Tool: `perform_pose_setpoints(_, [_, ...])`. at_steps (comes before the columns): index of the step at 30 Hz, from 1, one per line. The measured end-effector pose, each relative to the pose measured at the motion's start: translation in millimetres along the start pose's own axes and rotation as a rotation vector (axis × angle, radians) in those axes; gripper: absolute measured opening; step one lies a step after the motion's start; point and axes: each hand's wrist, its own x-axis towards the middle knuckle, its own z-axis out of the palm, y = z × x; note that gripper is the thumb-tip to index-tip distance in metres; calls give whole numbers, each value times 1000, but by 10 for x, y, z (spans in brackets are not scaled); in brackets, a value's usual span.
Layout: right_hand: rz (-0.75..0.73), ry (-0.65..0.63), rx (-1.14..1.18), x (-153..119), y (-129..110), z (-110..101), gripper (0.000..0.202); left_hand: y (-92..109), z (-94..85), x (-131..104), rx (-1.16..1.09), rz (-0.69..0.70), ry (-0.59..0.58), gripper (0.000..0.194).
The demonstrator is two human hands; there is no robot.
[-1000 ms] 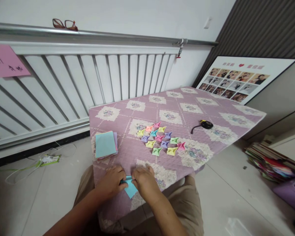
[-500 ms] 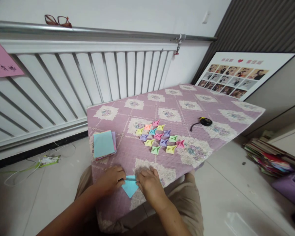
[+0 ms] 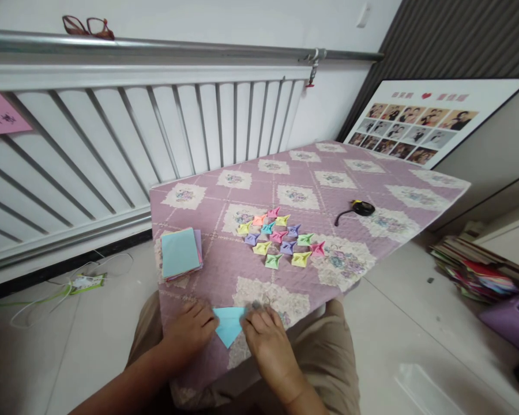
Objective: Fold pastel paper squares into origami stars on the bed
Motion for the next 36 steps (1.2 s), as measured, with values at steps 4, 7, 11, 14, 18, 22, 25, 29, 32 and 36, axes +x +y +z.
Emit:
perform_pose_setpoints(4, [20, 65, -7, -119, -34, 31, 23, 104, -12, -56, -3, -64, -6, 21])
perform_pose_setpoints(7, [15, 91, -17, -196, -38, 18, 26, 207, -45, -71, -15, -140, -27, 34])
perform_pose_setpoints(11, [34, 138, -50, -214, -90, -32, 25, 283, -73, -68, -29, -201, -70, 35])
perform_pose_setpoints(14, [12, 151, -66, -152, -239, -24, 28, 290, -79, -71, -43, -201, -87, 36])
perform_pose_setpoints(18, [-32, 136, 4, -80, -434, 73, 34, 285, -74, -95, -54, -190, -98, 32])
perform_pose_setpoints(22, [-20, 124, -9, -167, -370, 158, 37, 271, -39, -176, -38, -222, -75, 37])
perform_pose_setpoints(25, [-29, 84, -55, -288, -228, 174, 41, 263, 7, -259, -15, -249, -84, 38])
perform_pose_setpoints(29, [25, 41, -35, -358, -133, 150, 47, 268, 35, -283, -34, -312, -43, 37])
perform_pose_setpoints(32, [113, -13, 31, -296, -154, 90, 52, 247, -24, -207, -119, -348, -17, 31])
perform_pose_setpoints(36, [240, -77, 142, -133, -215, -31, 51, 180, -125, -94, -180, -351, -38, 19])
